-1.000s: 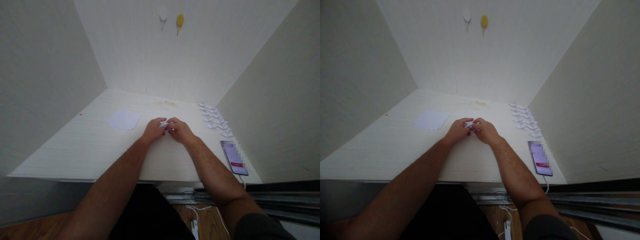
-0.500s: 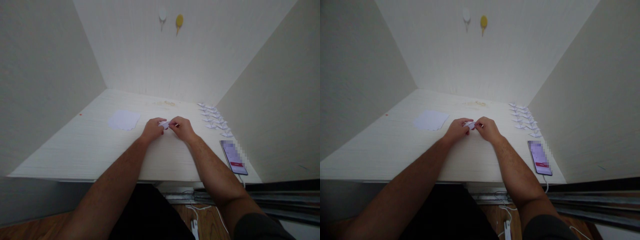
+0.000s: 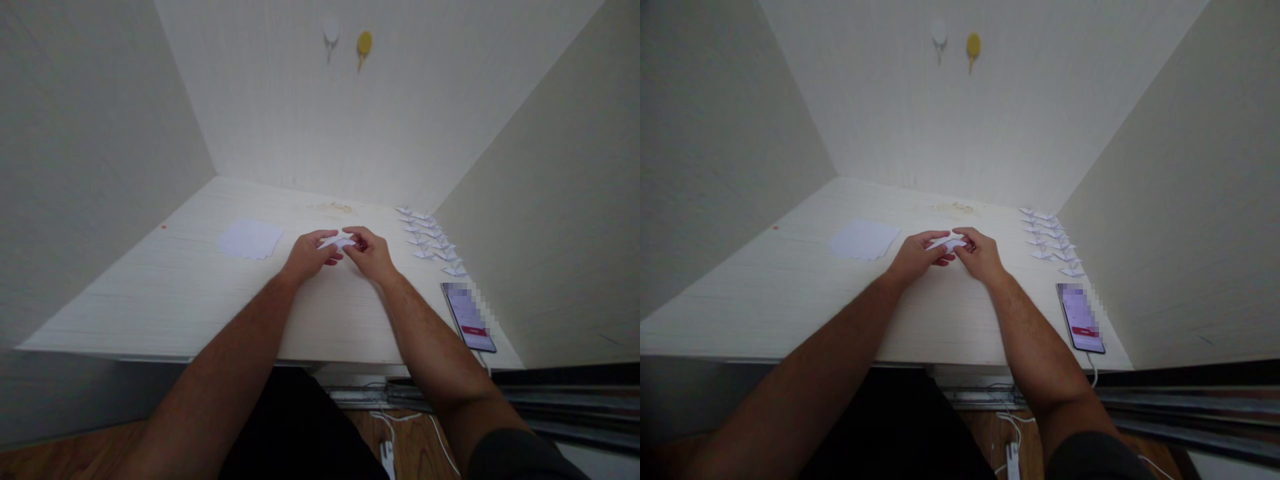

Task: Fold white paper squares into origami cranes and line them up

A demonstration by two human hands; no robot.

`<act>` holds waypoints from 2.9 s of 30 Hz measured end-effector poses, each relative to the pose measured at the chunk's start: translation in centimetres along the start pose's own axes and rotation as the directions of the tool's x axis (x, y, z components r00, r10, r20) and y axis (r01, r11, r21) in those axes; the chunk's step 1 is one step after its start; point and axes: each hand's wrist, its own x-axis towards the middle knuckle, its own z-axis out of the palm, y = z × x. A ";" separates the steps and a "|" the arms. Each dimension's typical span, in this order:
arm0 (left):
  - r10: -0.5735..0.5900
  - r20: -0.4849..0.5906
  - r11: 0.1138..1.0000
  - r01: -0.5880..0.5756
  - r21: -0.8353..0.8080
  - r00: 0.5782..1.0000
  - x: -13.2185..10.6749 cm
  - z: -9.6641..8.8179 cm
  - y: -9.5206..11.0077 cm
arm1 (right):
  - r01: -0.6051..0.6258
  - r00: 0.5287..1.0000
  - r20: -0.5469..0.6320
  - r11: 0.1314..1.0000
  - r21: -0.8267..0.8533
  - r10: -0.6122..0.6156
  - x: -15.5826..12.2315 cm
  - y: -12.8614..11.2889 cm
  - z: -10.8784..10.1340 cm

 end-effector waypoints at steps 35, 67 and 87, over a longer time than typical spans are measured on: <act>-0.101 0.044 0.990 0.105 -0.099 0.994 0.3 -0.7 0.1 | -0.202 0.975 -0.040 0.950 0.239 0.217 0.3 -1.4 0.1; -0.056 -0.057 0.990 0.048 -0.132 0.997 -0.1 -0.1 0.5 | -0.321 0.934 -0.011 0.855 0.408 0.356 0.1 -1.5 1.7; -0.017 -0.024 0.997 0.015 -0.078 1.000 0.3 -0.4 0.0 | -0.298 0.940 -0.037 0.870 0.393 0.339 0.2 -2.0 1.2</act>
